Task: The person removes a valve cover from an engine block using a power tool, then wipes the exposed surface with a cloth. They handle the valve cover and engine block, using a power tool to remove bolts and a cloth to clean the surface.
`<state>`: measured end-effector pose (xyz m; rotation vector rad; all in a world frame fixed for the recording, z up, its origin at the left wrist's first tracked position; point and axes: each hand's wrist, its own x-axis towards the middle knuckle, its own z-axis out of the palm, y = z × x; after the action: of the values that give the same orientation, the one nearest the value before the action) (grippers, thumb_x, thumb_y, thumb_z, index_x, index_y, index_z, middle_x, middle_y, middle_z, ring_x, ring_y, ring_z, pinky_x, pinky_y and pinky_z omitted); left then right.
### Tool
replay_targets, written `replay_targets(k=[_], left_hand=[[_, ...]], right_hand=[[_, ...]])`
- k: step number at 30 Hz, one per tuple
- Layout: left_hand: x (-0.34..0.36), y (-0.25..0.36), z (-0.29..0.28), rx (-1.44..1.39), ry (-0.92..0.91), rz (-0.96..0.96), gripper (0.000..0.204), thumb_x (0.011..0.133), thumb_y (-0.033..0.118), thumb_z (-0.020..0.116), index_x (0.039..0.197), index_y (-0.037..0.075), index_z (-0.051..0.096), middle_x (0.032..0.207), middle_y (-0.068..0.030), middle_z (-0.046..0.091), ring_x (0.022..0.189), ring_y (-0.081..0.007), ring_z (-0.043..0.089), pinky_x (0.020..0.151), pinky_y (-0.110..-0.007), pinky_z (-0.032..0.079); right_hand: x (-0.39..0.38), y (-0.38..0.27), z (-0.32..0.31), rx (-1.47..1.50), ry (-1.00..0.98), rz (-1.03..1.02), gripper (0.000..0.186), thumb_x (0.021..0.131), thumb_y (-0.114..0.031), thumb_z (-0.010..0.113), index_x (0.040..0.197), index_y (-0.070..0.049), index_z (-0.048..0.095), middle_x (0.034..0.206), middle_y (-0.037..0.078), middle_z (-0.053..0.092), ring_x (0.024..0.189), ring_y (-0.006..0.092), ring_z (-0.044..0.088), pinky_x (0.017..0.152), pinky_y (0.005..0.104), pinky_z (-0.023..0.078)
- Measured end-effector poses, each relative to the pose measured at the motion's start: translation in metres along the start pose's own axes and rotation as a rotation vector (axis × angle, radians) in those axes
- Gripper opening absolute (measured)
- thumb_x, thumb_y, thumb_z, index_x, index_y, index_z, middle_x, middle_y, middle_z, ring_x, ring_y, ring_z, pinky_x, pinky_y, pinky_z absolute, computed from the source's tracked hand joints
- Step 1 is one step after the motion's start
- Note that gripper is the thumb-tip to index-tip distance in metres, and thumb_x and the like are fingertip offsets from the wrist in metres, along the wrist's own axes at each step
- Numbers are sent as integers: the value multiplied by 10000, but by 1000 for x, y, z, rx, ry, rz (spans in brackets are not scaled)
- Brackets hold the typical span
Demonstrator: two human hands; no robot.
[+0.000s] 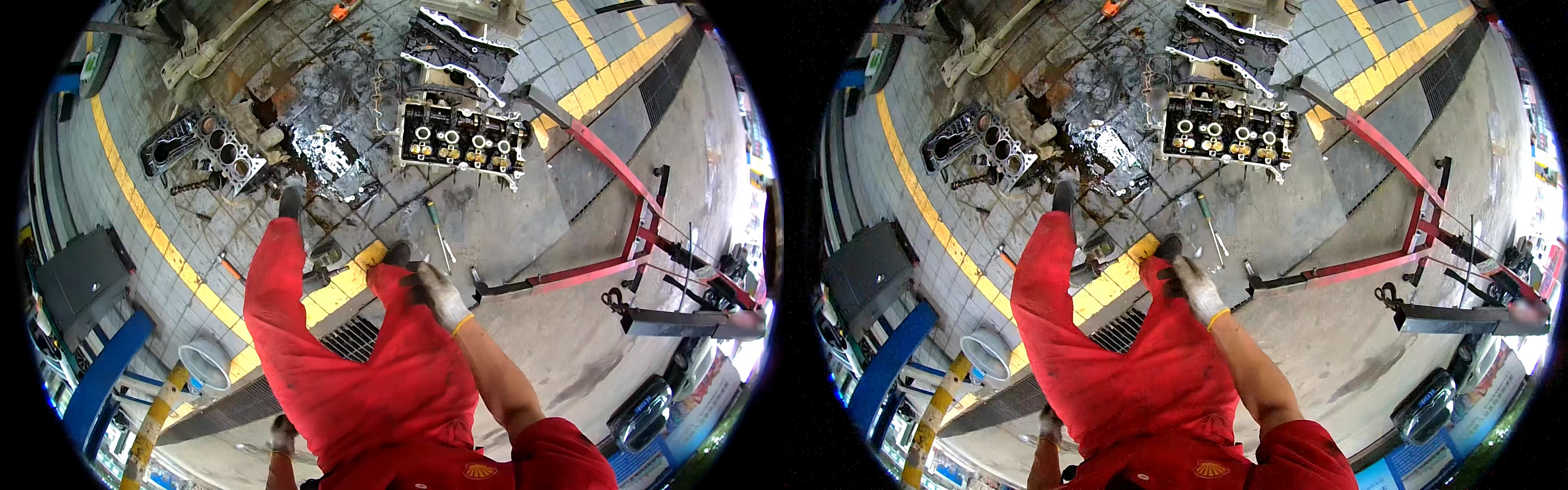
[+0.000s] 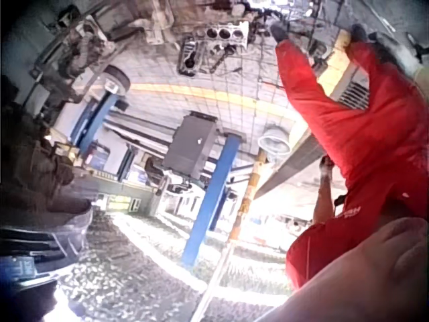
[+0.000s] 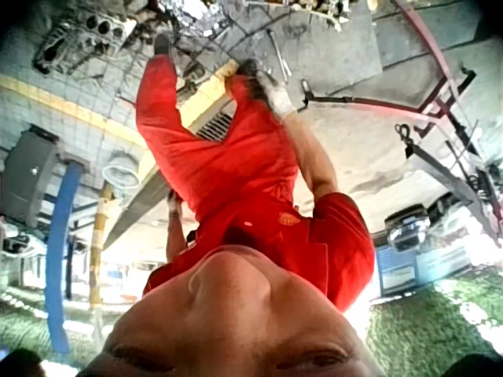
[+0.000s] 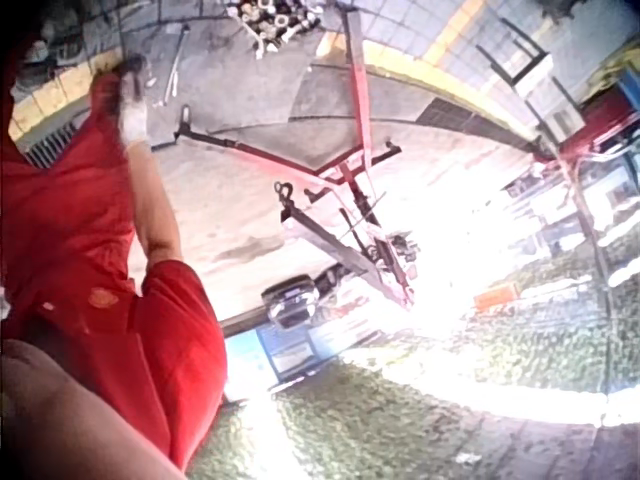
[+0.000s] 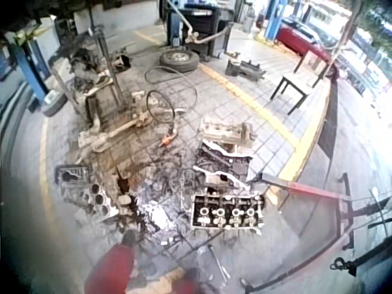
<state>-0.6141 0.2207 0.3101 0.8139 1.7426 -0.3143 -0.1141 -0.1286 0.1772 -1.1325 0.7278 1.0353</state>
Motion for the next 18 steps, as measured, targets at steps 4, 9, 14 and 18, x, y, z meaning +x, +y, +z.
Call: replay_targets(k=[4,9,14,18], left_hand=[[-11,99,40,56,242,413,295,1072,339,636,1154,58,675,958,-11,663,819,-131,618,753,-319,545],[-17,231,114,-146,37,630,343,1096,348,606,1239,41,657,1111,-85,715,935,-190,687,881,-386,591],[61,263,165,-424,-362,478,363,1085,339,623,1280,33,628,1173,-113,700,937,-226,714,872,-393,588],[160,267,213,-674,-368,267,343,1092,295,606,1277,6,617,1145,-122,708,945,-277,710,934,-428,589]], right_hand=[[6,-9,68,-94,-9,-62,573,1099,-454,569,1434,10,554,1191,143,739,915,198,707,817,348,589],[37,-8,142,-49,-196,-24,526,1093,-411,599,1464,-41,555,1243,138,735,961,209,728,849,357,603],[87,-2,255,-205,-330,-26,552,1084,-350,635,1493,4,524,1280,136,708,1041,216,720,892,366,598],[139,5,382,-528,-339,-93,515,1071,-279,651,1474,26,549,1329,141,691,1116,192,694,955,312,566]])
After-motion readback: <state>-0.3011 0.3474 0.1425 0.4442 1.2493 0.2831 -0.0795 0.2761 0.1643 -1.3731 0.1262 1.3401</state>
